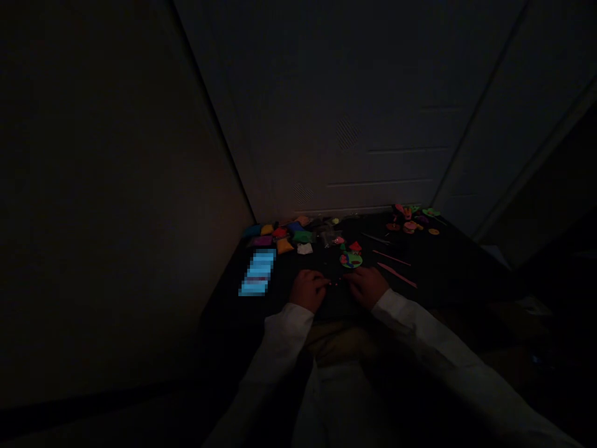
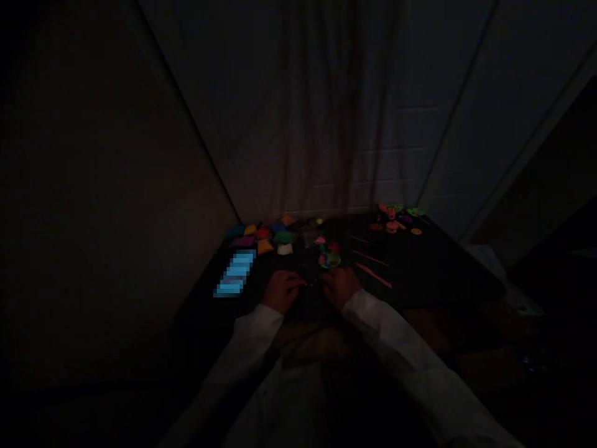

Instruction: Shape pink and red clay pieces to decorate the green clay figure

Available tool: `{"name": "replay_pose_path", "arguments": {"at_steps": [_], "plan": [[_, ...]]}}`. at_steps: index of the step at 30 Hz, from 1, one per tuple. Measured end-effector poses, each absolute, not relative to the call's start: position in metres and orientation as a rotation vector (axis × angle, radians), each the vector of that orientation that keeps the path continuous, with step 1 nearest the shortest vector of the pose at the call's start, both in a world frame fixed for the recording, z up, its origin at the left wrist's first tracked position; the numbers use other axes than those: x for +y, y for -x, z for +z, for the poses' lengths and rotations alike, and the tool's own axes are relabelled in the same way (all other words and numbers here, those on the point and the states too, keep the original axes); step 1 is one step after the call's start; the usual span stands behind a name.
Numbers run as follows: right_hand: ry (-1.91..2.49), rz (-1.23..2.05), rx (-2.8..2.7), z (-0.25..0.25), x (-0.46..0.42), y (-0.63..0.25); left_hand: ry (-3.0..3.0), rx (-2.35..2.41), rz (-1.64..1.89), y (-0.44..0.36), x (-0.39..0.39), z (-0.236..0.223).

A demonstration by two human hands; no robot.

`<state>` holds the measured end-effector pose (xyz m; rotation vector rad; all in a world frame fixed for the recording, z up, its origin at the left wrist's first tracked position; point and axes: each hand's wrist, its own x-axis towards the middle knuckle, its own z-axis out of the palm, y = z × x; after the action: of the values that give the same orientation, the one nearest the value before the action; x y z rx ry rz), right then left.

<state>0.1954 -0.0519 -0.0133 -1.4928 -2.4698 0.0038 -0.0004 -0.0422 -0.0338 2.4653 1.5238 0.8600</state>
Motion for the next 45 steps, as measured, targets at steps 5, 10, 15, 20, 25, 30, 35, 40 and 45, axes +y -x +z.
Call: {"name": "replay_pose_path", "arguments": {"at_steps": [5,10,15,20,25,30,35,40,45], "plan": [[1.41,0.025,-2.515,-0.0117,-0.054,-0.1944,-2.514,1.523,0.844,0.0003,-0.0448,-0.033],[1.401,0.019,-2.487,-0.0133,-0.054,-0.195,-2.545,1.504,0.84,-0.0001,-0.0453,-0.0333],[1.39,0.008,-2.464,-0.0152,-0.0527,-0.1952,-2.554,1.516,0.847,-0.0008,-0.0463,-0.0333],[1.391,0.008,-2.454,-0.0155,-0.0522,-0.195,-2.549,1.538,0.879,-0.0002,-0.0472,-0.033],[1.39,0.009,-2.454,-0.0169,-0.0521,-0.1958,-2.568,1.491,0.881,-0.0002,-0.0486,-0.0314],[1.393,0.001,-2.45,-0.0173,-0.0521,-0.1957,-2.553,1.499,0.898,-0.0002,-0.0481,-0.032],[1.375,-0.012,-2.45,-0.0159,-0.0528,-0.1958,-2.539,1.477,0.927,0.0011,-0.0467,-0.0332],[1.298,-0.027,-2.501,-0.0164,-0.0559,-0.1932,-2.53,1.453,0.946,0.0008,-0.0463,-0.0332],[1.253,-0.047,-2.552,-0.0173,-0.0577,-0.19,-2.509,1.443,0.967,0.0007,-0.045,-0.0343]]}}
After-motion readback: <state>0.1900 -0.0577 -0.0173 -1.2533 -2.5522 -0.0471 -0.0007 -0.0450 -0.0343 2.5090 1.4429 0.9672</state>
